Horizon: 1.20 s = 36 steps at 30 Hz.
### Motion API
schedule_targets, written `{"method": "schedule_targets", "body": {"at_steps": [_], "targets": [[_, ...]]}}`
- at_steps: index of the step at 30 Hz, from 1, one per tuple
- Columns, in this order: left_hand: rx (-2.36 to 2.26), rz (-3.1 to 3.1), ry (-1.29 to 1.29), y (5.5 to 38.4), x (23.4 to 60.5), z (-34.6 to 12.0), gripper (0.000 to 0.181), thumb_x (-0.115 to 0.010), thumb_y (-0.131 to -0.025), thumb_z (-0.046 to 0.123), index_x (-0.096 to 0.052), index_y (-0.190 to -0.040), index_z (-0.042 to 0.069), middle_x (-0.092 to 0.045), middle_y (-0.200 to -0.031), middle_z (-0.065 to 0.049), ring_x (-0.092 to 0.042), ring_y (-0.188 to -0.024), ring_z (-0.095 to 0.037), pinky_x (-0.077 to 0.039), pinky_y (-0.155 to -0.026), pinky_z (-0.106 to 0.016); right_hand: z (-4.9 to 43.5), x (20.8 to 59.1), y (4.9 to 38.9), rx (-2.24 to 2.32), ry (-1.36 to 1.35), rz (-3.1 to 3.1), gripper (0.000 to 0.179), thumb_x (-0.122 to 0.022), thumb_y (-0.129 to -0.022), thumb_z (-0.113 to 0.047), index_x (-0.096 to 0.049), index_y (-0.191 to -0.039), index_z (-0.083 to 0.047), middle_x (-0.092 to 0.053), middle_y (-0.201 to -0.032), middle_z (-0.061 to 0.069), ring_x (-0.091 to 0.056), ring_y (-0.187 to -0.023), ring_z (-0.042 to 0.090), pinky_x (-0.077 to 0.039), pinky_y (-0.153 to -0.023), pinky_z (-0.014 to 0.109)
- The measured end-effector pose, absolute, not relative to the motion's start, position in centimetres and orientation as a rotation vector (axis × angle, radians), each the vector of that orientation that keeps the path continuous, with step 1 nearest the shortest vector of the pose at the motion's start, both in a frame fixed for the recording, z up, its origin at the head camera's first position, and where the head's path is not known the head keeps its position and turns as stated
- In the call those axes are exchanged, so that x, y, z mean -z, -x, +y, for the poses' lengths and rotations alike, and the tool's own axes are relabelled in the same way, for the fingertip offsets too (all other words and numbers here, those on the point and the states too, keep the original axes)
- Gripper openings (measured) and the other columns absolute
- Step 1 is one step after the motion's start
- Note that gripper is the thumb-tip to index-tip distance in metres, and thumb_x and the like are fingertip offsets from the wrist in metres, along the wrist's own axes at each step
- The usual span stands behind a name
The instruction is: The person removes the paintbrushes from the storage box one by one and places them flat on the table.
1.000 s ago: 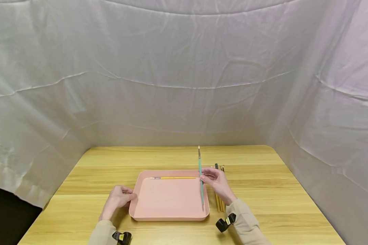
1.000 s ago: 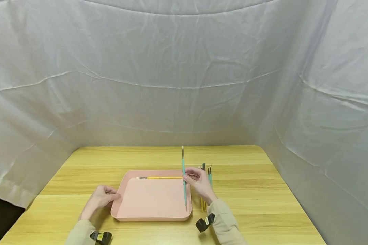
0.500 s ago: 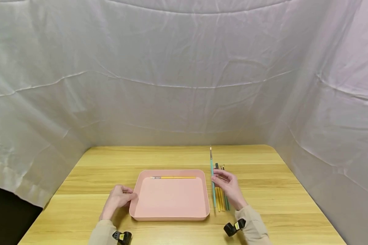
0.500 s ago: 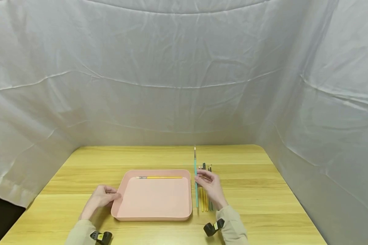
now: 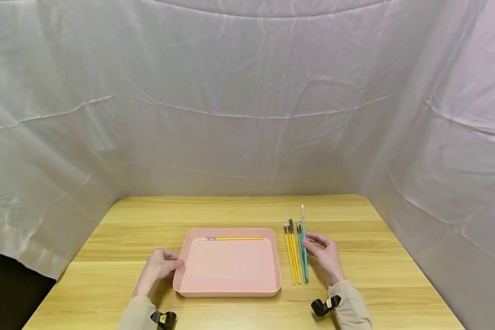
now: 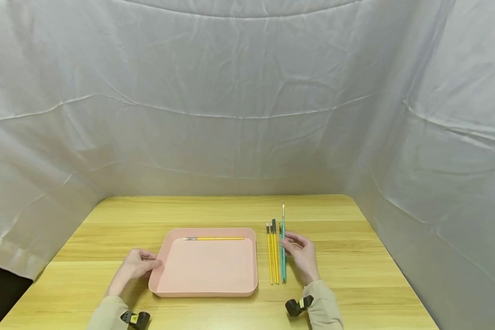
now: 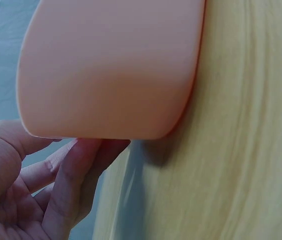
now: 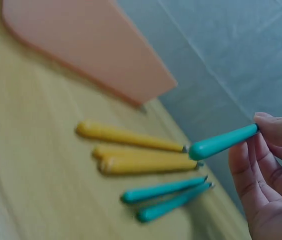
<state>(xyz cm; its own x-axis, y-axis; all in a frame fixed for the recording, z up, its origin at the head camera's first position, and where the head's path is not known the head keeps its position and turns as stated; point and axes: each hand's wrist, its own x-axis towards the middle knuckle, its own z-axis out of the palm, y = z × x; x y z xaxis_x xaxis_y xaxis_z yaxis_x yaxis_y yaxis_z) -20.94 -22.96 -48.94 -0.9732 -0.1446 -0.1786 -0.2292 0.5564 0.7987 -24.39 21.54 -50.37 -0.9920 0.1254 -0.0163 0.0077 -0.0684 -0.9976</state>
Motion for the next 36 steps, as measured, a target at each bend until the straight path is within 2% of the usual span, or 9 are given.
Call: {"method": "schedule_targets", "body": {"at_steps": [6, 14, 21, 36], "targets": [[-1.400, 2.685, 0.334, 20.9, 49.0, -22.9, 0.029, -0.074, -0.080, 0.009, -0.070, -0.100, -0.012, -0.075, -0.087, -0.014, -0.070, -0.070, -0.016, -0.062, -0.065, -0.030, 22.8, 51.4, 24.8, -2.132, 0.221, -2.170, 0.042, -0.068, -0.092, -0.001, -0.057, -0.131, 0.013, -0.072, -0.086, -0.007, -0.065, -0.072, 0.004, -0.056, -0.064, 0.018], [-1.415, 2.671, 0.346, 20.9, 49.1, -22.9, 0.028, -0.073, -0.080, 0.008, -0.070, -0.100, -0.012, -0.075, -0.085, -0.013, -0.070, -0.068, -0.016, -0.062, -0.063, -0.031, 24.1, 52.3, 25.3, -1.847, 0.256, -2.405, 0.038, -0.067, -0.092, 0.001, -0.061, -0.128, 0.011, -0.075, -0.092, 0.012, -0.061, -0.066, 0.007, -0.054, -0.060, 0.020], [-1.421, 2.663, 0.344, 20.9, 48.9, -22.8, 0.029, -0.073, -0.081, 0.008, -0.070, -0.101, -0.012, -0.075, -0.087, -0.014, -0.071, -0.069, -0.017, -0.063, -0.064, -0.032, 24.0, 52.8, 25.6, -1.584, 0.206, -2.535, 0.033, -0.070, -0.090, -0.002, -0.067, -0.121, 0.009, -0.075, -0.098, 0.020, -0.062, -0.076, 0.004, -0.052, -0.069, 0.014], [-1.404, 2.697, 0.324, 20.8, 48.8, -22.8, 0.029, -0.073, -0.079, 0.009, -0.070, -0.099, -0.011, -0.075, -0.085, -0.013, -0.069, -0.070, -0.016, -0.061, -0.064, -0.030, 23.9, 52.7, 25.5, -1.408, 0.191, -2.642, 0.027, -0.072, -0.089, -0.010, -0.074, -0.111, 0.005, -0.075, -0.091, 0.015, -0.062, -0.073, 0.008, -0.050, -0.064, 0.019]]}}
